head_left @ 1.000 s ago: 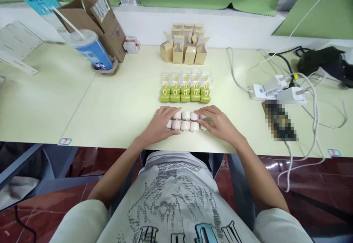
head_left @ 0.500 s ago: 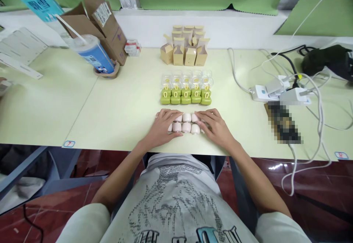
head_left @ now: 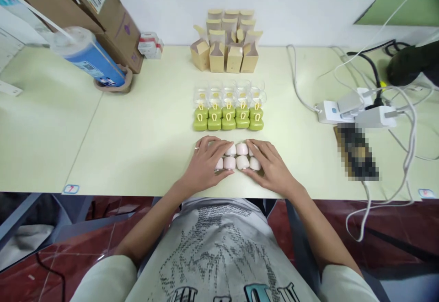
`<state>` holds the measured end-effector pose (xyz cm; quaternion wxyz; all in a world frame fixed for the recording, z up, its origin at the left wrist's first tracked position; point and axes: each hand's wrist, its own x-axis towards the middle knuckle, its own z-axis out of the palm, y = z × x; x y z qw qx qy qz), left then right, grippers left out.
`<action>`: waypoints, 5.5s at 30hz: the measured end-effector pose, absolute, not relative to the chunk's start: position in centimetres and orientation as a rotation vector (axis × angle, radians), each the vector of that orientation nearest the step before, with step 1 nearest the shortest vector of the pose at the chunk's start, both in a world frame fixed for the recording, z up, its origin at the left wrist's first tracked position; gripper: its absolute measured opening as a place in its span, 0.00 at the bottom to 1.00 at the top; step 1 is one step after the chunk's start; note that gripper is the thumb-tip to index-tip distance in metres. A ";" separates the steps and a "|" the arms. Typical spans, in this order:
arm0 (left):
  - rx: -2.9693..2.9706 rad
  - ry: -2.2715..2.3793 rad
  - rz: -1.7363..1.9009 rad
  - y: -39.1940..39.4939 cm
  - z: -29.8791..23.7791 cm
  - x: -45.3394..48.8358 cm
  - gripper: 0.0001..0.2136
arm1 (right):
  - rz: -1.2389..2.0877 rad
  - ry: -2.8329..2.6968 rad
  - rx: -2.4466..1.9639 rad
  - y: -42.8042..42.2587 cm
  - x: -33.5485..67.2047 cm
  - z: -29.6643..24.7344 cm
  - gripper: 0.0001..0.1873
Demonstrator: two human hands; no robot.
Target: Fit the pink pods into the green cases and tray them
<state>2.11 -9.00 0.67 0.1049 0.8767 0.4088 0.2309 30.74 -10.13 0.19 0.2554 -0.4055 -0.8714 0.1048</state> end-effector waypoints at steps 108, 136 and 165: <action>1.467 0.664 1.149 7.6 14.1 5.5 0.15 | 0.509 -1.628 -0.748 5.7 26.4 16.4 0.24; 1.579 0.519 0.940 4.9 16.2 2.8 0.31 | 0.547 -1.714 -0.622 1.0 27.6 18.8 0.14; 1.606 0.706 1.172 4.8 15.7 3.6 0.23 | 0.230 -1.902 -0.970 0.5 25.1 18.0 0.14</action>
